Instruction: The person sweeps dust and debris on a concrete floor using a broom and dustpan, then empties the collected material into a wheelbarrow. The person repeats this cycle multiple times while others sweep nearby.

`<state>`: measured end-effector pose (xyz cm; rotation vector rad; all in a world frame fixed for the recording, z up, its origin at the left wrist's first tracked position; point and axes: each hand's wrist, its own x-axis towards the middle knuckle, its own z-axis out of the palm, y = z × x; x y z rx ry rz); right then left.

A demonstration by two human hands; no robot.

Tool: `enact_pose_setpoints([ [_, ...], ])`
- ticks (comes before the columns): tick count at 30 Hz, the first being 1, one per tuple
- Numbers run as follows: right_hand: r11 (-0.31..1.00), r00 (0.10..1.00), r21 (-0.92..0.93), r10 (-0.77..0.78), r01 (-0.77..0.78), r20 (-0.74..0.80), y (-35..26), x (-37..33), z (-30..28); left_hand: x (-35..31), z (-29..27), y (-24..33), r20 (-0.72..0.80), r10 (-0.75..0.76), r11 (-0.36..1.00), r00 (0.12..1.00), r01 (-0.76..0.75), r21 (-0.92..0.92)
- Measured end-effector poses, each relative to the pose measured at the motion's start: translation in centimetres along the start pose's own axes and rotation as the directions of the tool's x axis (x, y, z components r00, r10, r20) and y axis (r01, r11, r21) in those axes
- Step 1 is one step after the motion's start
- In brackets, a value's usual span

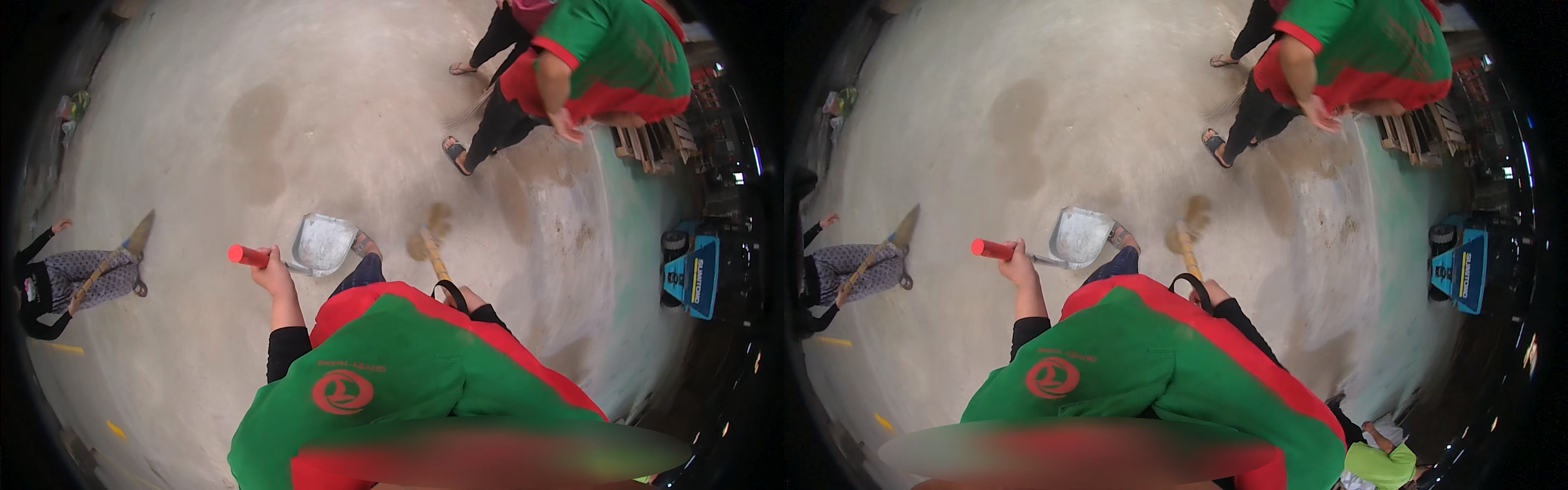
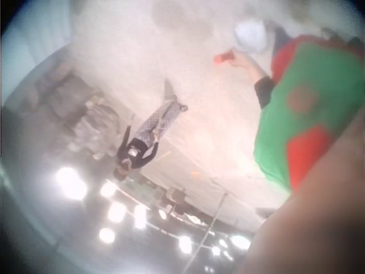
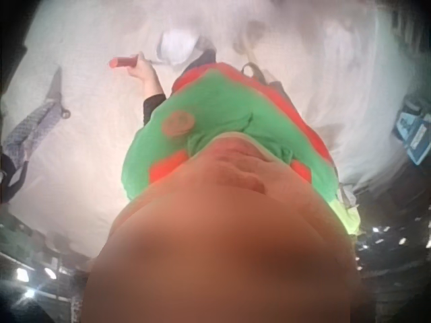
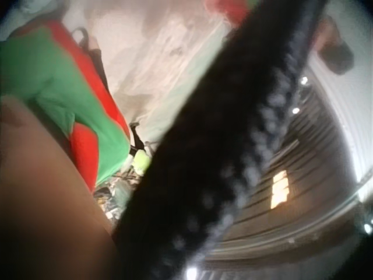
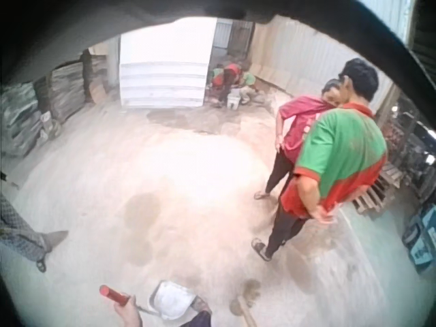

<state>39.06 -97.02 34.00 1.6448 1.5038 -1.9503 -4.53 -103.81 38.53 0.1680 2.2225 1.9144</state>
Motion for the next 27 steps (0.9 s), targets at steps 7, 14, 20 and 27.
enact_pose_setpoints([
  [7, 0.994, 0.962, -0.107, 0.009, 0.021, 0.272, -15.9, 6.4, -3.6, 2.7, 6.0, -1.1, -0.144, -0.040, 0.983, 0.989, 0.065, 0.170],
  [14, 0.996, 0.961, 0.049, 0.054, -0.070, 0.271, -17.5, 12.1, -8.0, 3.6, 7.2, -1.9, -0.226, -0.030, 0.985, 0.974, 0.068, 0.159],
  [20, 0.956, 0.996, -0.282, 0.087, -0.078, 0.018, -23.8, 18.0, -16.4, 3.1, 6.3, -1.7, -0.330, 0.042, 0.996, 0.943, -0.016, 0.082],
  [27, 0.894, 0.954, -0.398, 0.091, -0.205, -0.286, -36.8, 28.4, -21.7, 1.4, 7.8, 0.8, -0.554, -0.052, 0.996, 0.831, 0.083, 0.030],
])
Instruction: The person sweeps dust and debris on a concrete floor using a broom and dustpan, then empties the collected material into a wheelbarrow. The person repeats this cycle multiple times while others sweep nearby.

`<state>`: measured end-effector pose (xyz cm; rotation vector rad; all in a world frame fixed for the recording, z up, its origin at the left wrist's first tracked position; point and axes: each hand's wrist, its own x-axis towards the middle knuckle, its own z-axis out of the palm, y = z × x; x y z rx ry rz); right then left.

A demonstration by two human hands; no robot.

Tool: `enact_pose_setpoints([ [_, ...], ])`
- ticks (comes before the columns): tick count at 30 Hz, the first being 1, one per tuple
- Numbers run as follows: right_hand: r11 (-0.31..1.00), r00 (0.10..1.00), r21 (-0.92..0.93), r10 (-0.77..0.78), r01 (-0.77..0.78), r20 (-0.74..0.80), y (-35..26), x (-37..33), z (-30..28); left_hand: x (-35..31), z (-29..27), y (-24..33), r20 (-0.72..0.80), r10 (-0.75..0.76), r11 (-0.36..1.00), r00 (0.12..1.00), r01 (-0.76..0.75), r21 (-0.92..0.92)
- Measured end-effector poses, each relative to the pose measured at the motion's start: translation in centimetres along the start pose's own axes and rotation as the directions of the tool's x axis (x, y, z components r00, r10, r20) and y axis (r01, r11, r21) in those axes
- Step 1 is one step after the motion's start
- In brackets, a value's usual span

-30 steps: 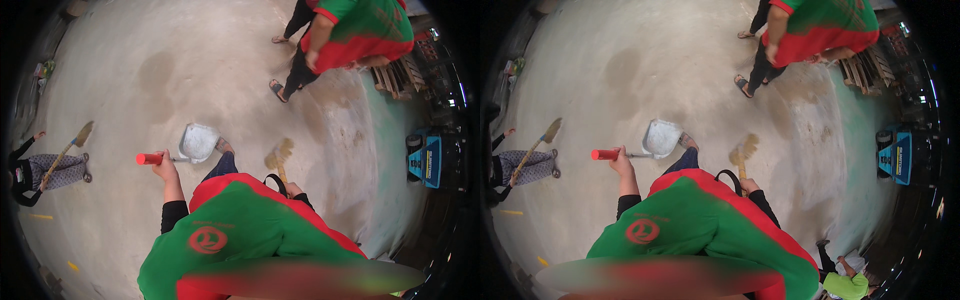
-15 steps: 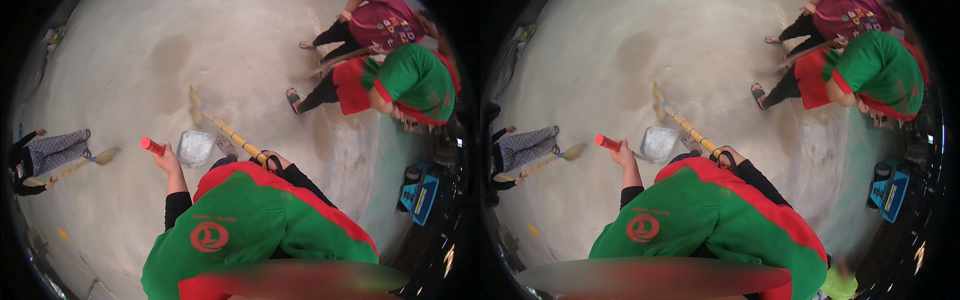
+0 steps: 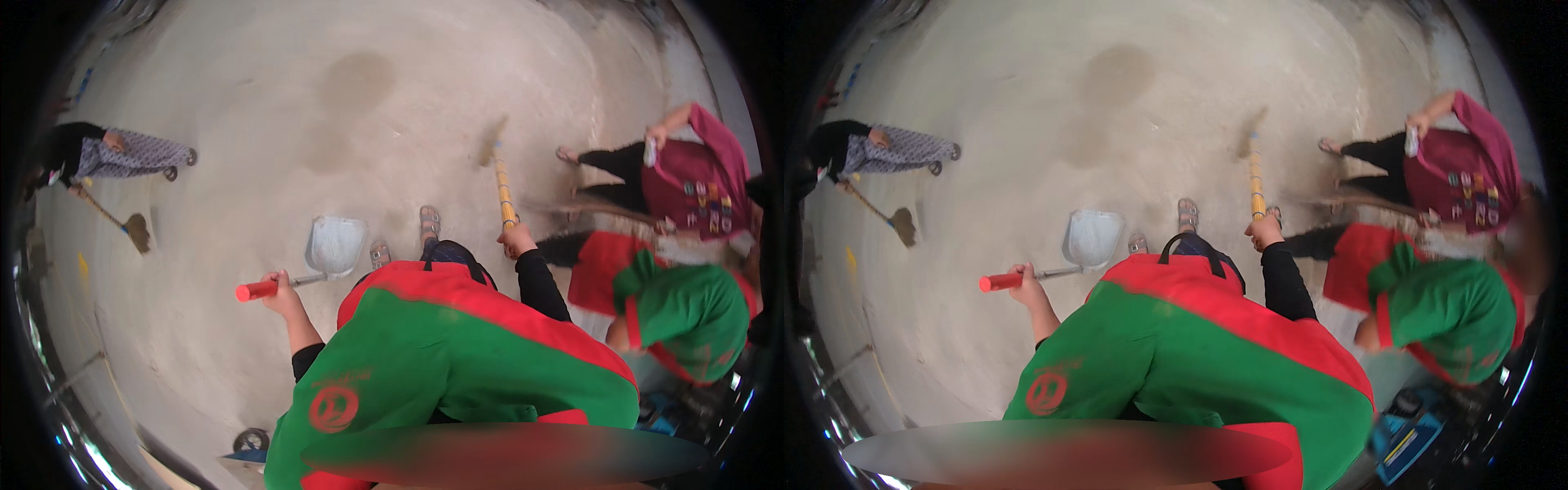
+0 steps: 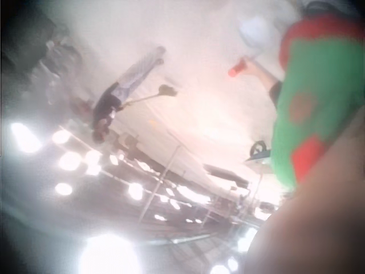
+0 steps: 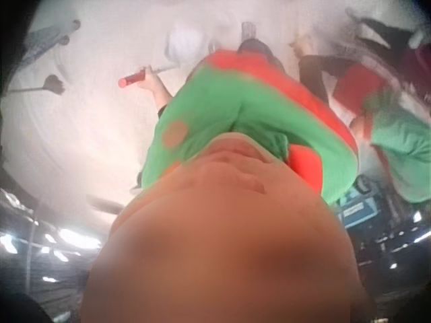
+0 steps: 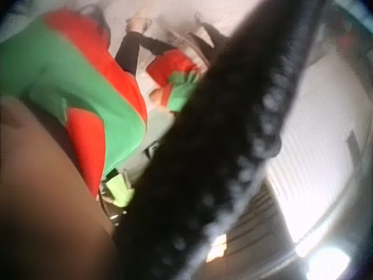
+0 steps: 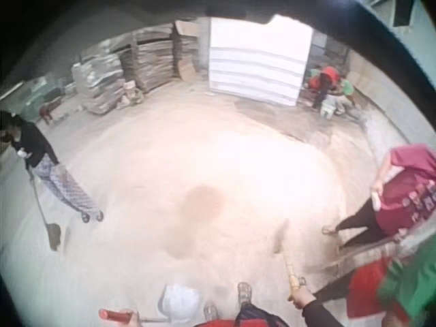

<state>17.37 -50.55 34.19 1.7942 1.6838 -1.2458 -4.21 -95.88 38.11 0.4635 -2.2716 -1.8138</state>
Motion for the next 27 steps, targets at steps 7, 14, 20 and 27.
enact_pose_setpoints([
  [7, 0.952, 0.966, -0.259, -0.104, 0.166, 0.237, -10.3, 11.6, 1.3, -3.1, 2.6, 3.2, -0.227, -0.080, 0.989, 0.971, 0.107, 0.106],
  [14, 0.554, 0.748, -0.525, -0.325, 0.646, 0.578, -18.6, 8.7, 12.4, -7.3, 2.3, 3.5, -0.475, -0.063, 0.977, 0.878, 0.151, 0.150],
  [20, 0.393, 0.528, -0.392, -0.340, 0.832, 0.778, -24.0, 5.4, 18.5, -7.7, 0.1, 2.8, -0.614, -0.053, 0.983, 0.788, 0.151, 0.109],
  [27, 0.196, 0.518, -0.489, -0.476, 0.850, 0.711, -22.3, 6.7, 11.5, -6.2, 0.6, 2.9, -0.597, -0.100, 0.977, 0.796, 0.193, 0.095],
])
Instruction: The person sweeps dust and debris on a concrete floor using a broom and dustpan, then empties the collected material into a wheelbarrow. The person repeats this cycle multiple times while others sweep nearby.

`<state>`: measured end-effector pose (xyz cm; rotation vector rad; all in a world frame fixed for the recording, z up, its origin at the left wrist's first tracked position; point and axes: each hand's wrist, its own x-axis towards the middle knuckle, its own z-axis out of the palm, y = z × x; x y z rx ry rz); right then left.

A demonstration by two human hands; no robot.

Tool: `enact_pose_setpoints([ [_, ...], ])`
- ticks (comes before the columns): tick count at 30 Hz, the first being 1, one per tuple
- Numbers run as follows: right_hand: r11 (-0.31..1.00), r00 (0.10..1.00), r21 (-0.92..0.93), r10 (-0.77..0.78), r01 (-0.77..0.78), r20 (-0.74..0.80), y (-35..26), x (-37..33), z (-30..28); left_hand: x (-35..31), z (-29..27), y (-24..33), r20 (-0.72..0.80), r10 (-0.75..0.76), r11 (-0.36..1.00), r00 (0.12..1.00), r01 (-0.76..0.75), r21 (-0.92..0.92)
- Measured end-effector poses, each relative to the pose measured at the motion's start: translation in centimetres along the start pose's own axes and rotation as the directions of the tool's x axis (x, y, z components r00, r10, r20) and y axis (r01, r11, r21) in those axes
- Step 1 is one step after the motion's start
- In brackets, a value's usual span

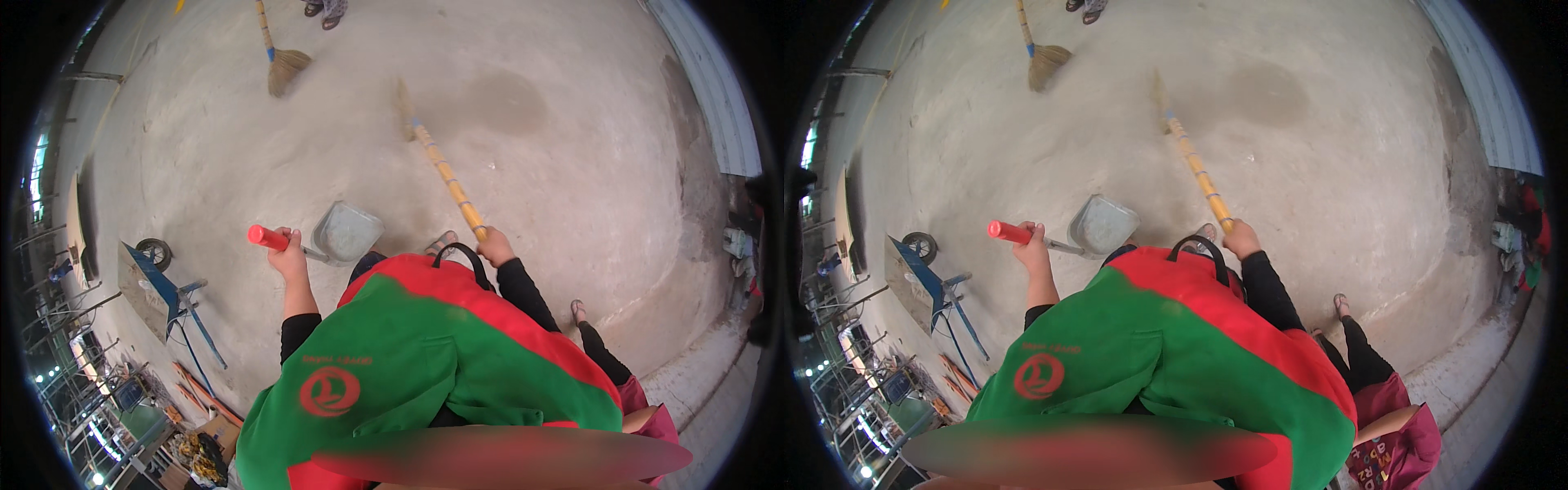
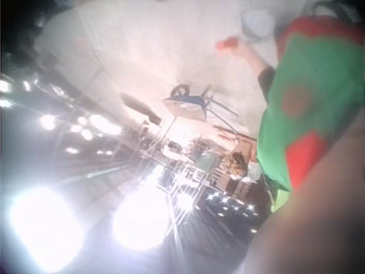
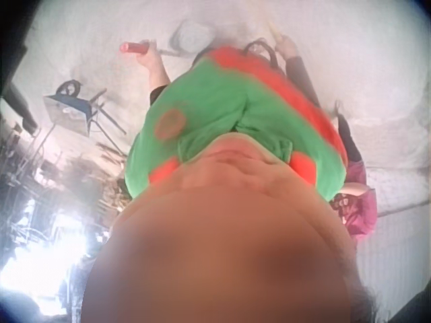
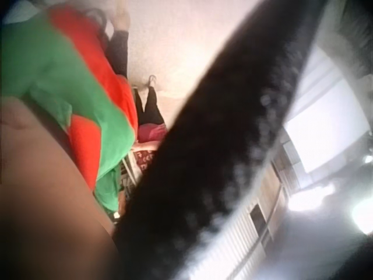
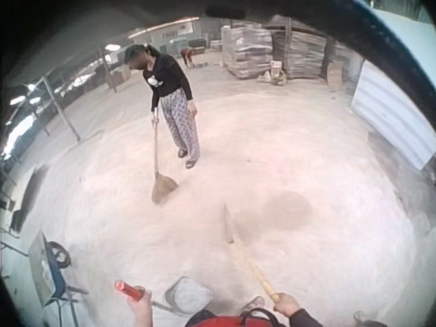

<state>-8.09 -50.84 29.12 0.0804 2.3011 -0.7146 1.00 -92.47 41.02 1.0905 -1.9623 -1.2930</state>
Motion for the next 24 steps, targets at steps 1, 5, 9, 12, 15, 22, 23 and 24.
enact_pose_setpoints([
  [1, 0.999, 0.999, 0.010, 0.039, -0.038, -0.038, 1.0, -1.6, -0.1, 0.3, -0.2, -0.2, -0.038, -0.035, 0.999, 0.999, 0.035, 0.000],
  [5, 0.937, 0.941, 0.093, 0.337, -0.337, 0.009, 1.8, -6.4, 0.5, 3.1, -2.2, -1.6, -0.151, -0.077, 0.995, 0.985, 0.067, -0.071],
  [9, 0.928, 0.972, -0.329, -0.111, 0.177, 0.209, 1.9, -8.1, 0.5, 4.7, -4.8, -4.1, -0.219, -0.095, 0.993, 0.971, 0.078, -0.083],
  [12, 0.966, 0.951, 0.044, 0.243, -0.256, 0.189, 1.4, -6.8, 0.9, 5.0, -7.1, -6.7, -0.216, -0.089, 0.992, 0.972, 0.068, -0.103],
  [15, 0.569, 0.767, 0.516, 0.505, -0.640, 0.395, -0.2, -3.8, 1.9, 4.6, -8.2, -9.5, -0.203, -0.053, 0.992, 0.978, 0.028, -0.123],
  [22, 0.691, 0.878, 0.647, -0.037, -0.323, 0.478, -12.9, 6.8, 8.4, 5.6, -11.4, -13.0, -0.165, -0.042, 0.996, 0.985, 0.028, -0.084],
  [23, 0.677, 0.906, 0.696, -0.102, -0.239, 0.411, -15.3, 8.4, 9.4, 5.7, -11.6, -13.2, -0.169, -0.069, 0.996, 0.983, 0.058, -0.068],
  [24, 0.717, 0.897, 0.651, -0.084, -0.249, 0.435, -17.9, 10.3, 10.3, 6.0, -12.1, -13.6, -0.172, -0.073, 0.996, 0.982, 0.064, -0.058],
])
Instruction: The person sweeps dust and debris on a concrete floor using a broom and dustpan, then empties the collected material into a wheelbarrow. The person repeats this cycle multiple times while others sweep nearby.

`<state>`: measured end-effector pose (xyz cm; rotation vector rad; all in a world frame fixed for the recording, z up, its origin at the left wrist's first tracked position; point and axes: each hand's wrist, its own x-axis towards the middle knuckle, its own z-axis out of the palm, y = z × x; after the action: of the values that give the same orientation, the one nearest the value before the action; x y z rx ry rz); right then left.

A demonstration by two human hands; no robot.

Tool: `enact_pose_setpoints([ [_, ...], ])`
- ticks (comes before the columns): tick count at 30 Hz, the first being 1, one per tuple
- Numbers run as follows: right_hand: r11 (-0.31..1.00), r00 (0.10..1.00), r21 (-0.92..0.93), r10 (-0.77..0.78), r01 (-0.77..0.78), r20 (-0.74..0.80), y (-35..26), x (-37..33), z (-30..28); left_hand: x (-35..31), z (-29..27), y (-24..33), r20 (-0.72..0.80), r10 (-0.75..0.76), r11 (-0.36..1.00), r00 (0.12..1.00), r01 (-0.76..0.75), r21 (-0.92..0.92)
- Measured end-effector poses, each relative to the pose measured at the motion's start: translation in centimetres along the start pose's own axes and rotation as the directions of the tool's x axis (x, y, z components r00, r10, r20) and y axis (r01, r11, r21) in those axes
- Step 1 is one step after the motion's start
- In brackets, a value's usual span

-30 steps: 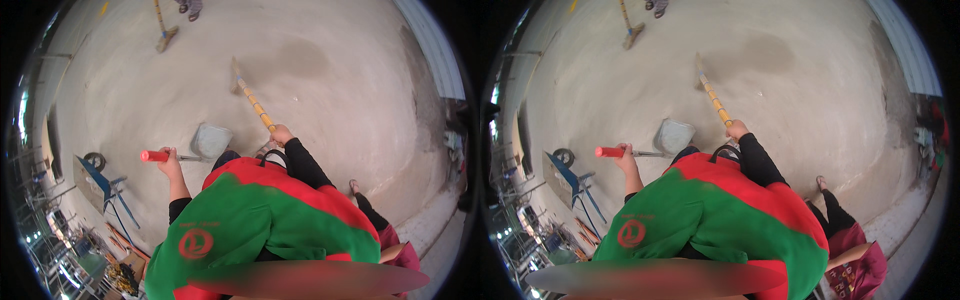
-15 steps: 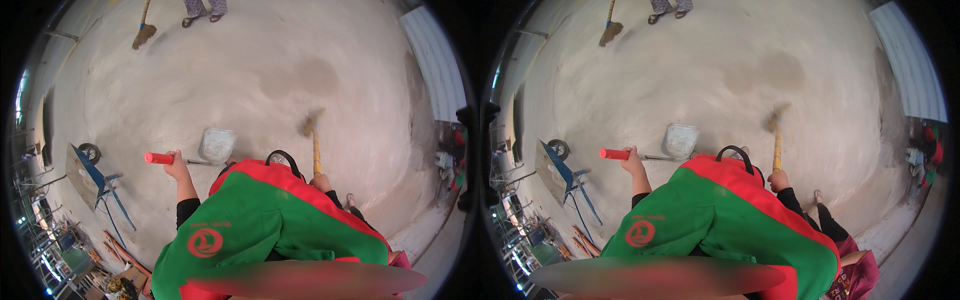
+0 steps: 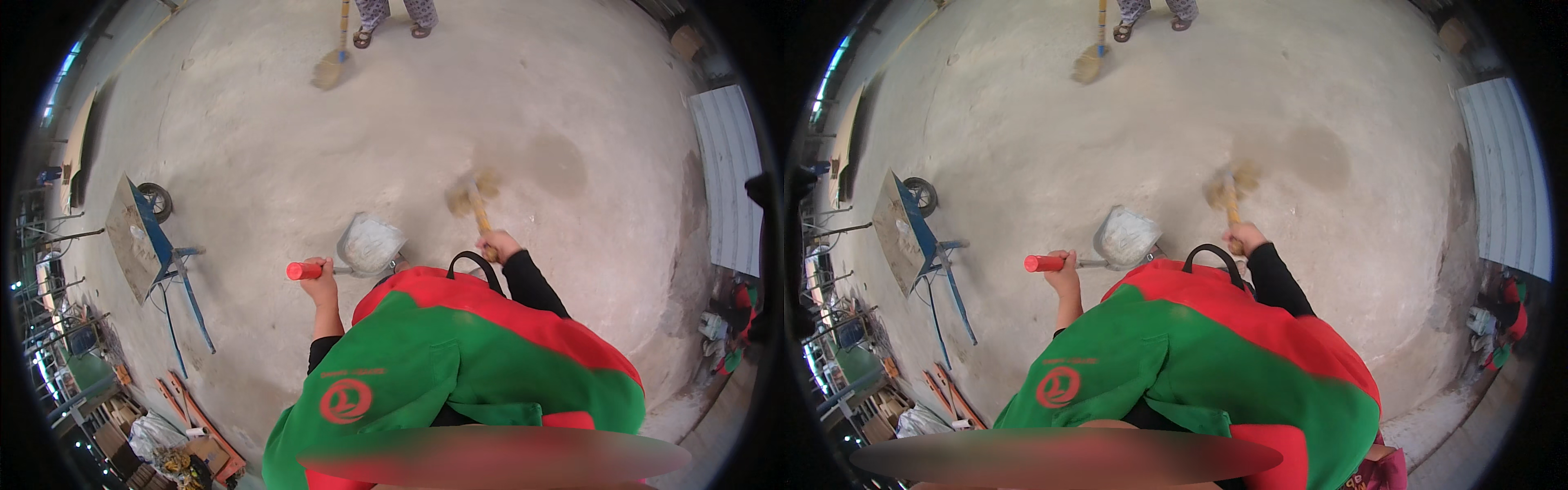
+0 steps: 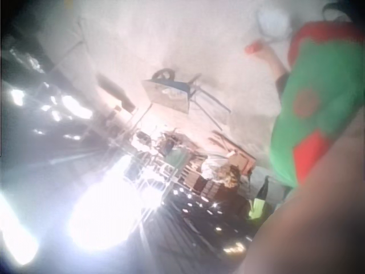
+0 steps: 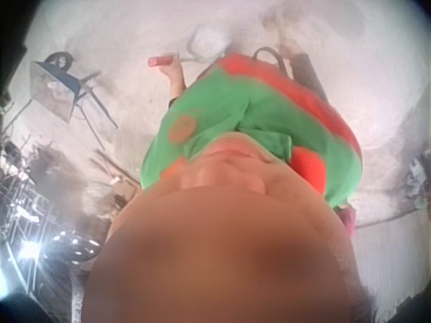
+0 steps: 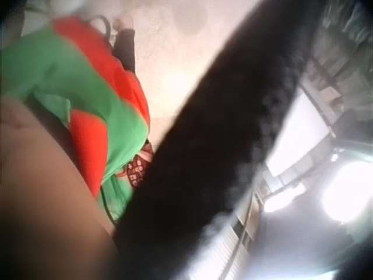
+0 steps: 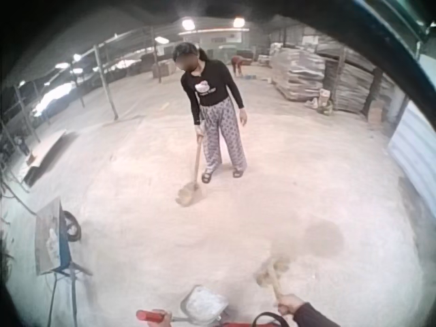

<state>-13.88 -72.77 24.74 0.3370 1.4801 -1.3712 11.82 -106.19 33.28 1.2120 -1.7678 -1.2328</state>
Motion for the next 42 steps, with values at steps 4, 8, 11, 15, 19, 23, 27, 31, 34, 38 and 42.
enact_pose_setpoints([
  [4, 0.996, 0.994, -0.010, 0.083, -0.084, -0.068, -7.0, 7.3, 6.4, 1.8, -1.5, -0.9, -0.042, -0.138, 0.990, 0.989, 0.140, 0.029],
  [8, 0.997, 0.996, -0.060, 0.044, -0.050, -0.084, -12.1, 9.1, 8.3, 2.4, -2.0, -0.7, -0.127, -0.010, 0.995, 0.992, 0.022, 0.093],
  [11, 0.960, 0.997, -0.278, 0.018, -0.039, -0.079, -14.9, 7.9, 6.7, 2.2, -1.1, 0.0, -0.206, 0.034, 0.991, 0.978, -0.006, 0.132],
  [15, 0.784, 0.998, -0.617, -0.057, 0.069, 0.038, -18.4, 5.0, 3.4, 2.2, 0.6, 1.6, -0.350, 0.007, 0.990, 0.937, 0.043, 0.135],
  [19, 0.616, 0.978, -0.784, 0.106, 0.076, 0.178, -23.8, 3.0, -0.7, 1.5, 2.3, 4.2, -0.518, -0.007, 0.995, 0.855, 0.059, 0.083],
  [23, 0.230, 0.921, -0.926, 0.183, 0.299, 0.343, -27.8, 6.5, -1.7, 1.0, 4.2, 8.3, -0.648, -0.009, 0.989, 0.762, 0.101, 0.105],
  [27, 0.064, 0.863, -0.915, 0.312, 0.397, 0.397, -30.6, 15.6, -0.4, 0.6, 6.8, 12.2, -0.770, -0.050, 0.971, 0.636, 0.212, 0.112],
  [31, -0.084, 0.914, -0.938, 0.269, 0.338, 0.305, -33.5, 23.7, 2.8, 0.4, 6.9, 14.0, -0.862, -0.155, 0.962, 0.483, 0.272, -0.020],
  [34, -0.068, 0.965, -0.976, 0.177, 0.209, 0.194, -38.0, 28.3, 4.5, 0.6, 6.4, 13.0, -0.895, -0.222, 0.946, 0.388, 0.306, -0.102],
  [38, -0.076, 0.971, -0.971, 0.090, 0.228, 0.221, -39.5, 30.4, 7.1, 0.9, 6.2, 10.0, -0.926, -0.230, 0.933, 0.300, 0.337, -0.122],
  [42, -0.135, 0.956, -0.947, 0.044, 0.293, 0.290, -37.6, 26.5, 10.1, 1.2, 6.3, 6.9, -0.958, -0.263, 0.914, 0.114, 0.346, -0.210],
])
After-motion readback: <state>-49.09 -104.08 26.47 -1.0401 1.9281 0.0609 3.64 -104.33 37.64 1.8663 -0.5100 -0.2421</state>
